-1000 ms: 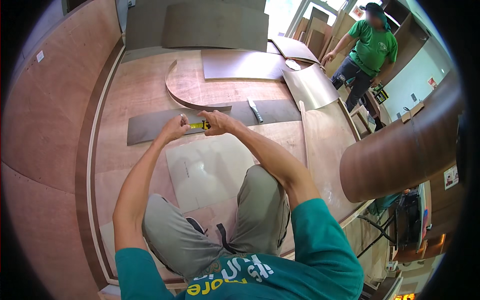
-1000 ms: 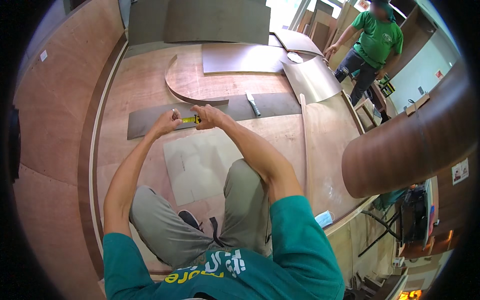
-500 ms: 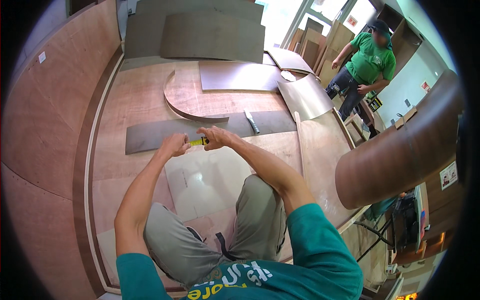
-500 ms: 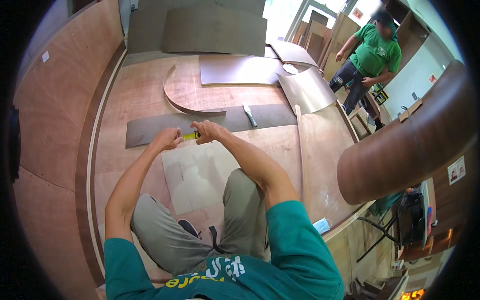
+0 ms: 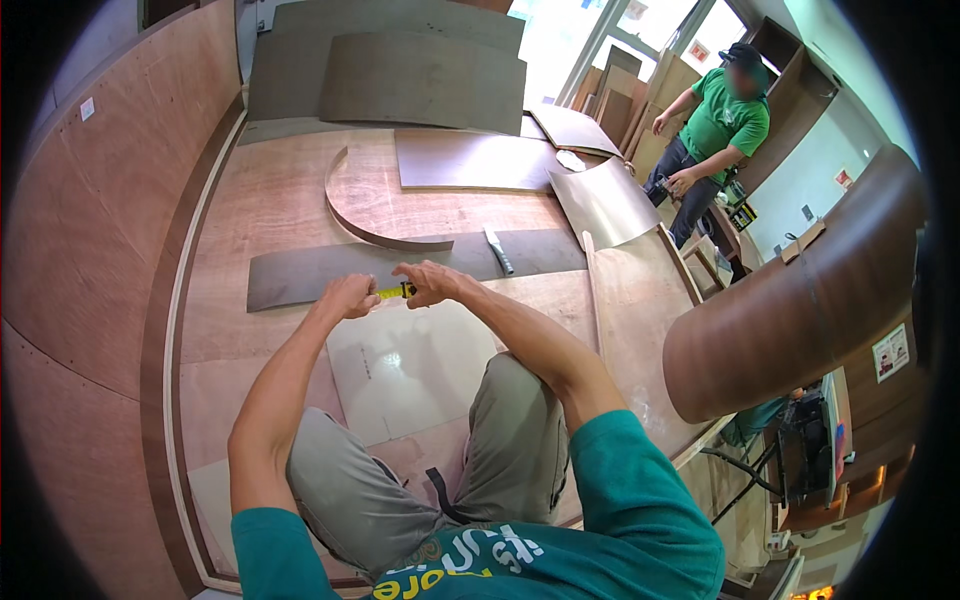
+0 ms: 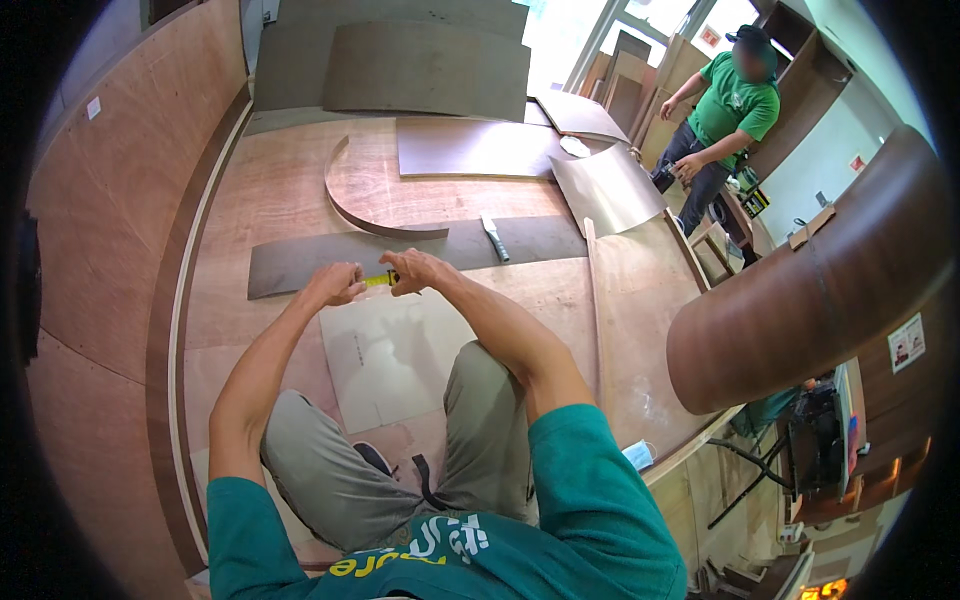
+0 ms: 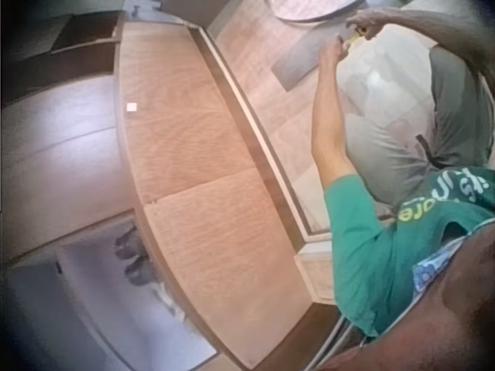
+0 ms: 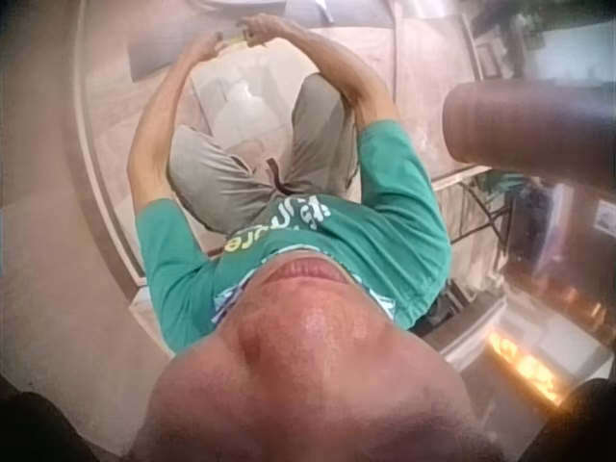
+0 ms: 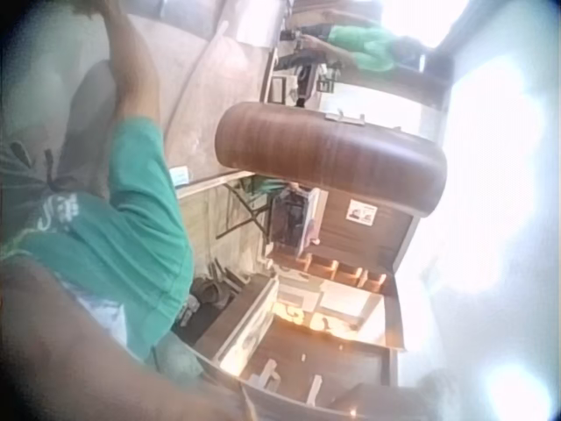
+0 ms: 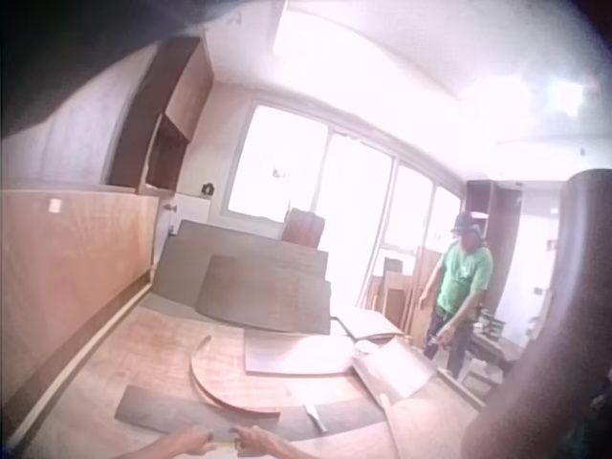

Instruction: The person uses a utility knife to cut a square piece of flooring material while using a wooden guide, then measures the remaining material with a tape measure.

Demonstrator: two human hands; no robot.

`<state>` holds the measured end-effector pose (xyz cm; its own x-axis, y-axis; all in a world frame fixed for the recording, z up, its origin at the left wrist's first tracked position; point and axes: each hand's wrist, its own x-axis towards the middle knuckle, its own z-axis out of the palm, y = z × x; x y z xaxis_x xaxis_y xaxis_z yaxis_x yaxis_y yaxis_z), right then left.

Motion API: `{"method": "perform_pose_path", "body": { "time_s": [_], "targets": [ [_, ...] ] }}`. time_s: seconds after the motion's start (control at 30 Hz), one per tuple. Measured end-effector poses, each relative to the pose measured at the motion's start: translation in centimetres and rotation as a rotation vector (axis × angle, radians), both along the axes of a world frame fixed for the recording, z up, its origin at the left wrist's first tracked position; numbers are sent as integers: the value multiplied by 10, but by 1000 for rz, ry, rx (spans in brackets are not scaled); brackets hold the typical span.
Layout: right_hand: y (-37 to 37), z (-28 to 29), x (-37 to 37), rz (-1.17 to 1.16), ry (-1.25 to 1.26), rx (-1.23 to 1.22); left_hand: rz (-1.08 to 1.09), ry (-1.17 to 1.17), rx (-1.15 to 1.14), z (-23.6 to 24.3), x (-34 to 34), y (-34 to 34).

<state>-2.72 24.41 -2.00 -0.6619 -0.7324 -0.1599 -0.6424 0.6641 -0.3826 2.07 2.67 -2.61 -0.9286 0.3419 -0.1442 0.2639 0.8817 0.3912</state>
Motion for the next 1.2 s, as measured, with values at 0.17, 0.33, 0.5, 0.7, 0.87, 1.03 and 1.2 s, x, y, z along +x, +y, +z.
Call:
{"method": "perform_pose_path", "body": {
  "time_s": [0.17,0.33,0.5,0.7,0.87,1.03,1.2],
  "targets": [
    [3,1,4,-16,7,48,-39,-29,-35,6,4,3],
    [5,3,3,-18,-16,37,-27,-37,-38,7,4,5],
    [9,0,0,-33,0,79,-28,236,10,-9,3,-7],
    [29,-8,-5,-100,-11,165,-55,-11,-231,-12,5,-20],
    [31,-12,-7,-112,-21,147,-55,-66,-269,-23,3,-28],
    [29,-13,-7,-114,-25,158,-61,-123,-290,-18,3,-23],
    [27,-10,-4,-110,-36,175,-65,-175,-331,-18,6,-25]
  ]
}}
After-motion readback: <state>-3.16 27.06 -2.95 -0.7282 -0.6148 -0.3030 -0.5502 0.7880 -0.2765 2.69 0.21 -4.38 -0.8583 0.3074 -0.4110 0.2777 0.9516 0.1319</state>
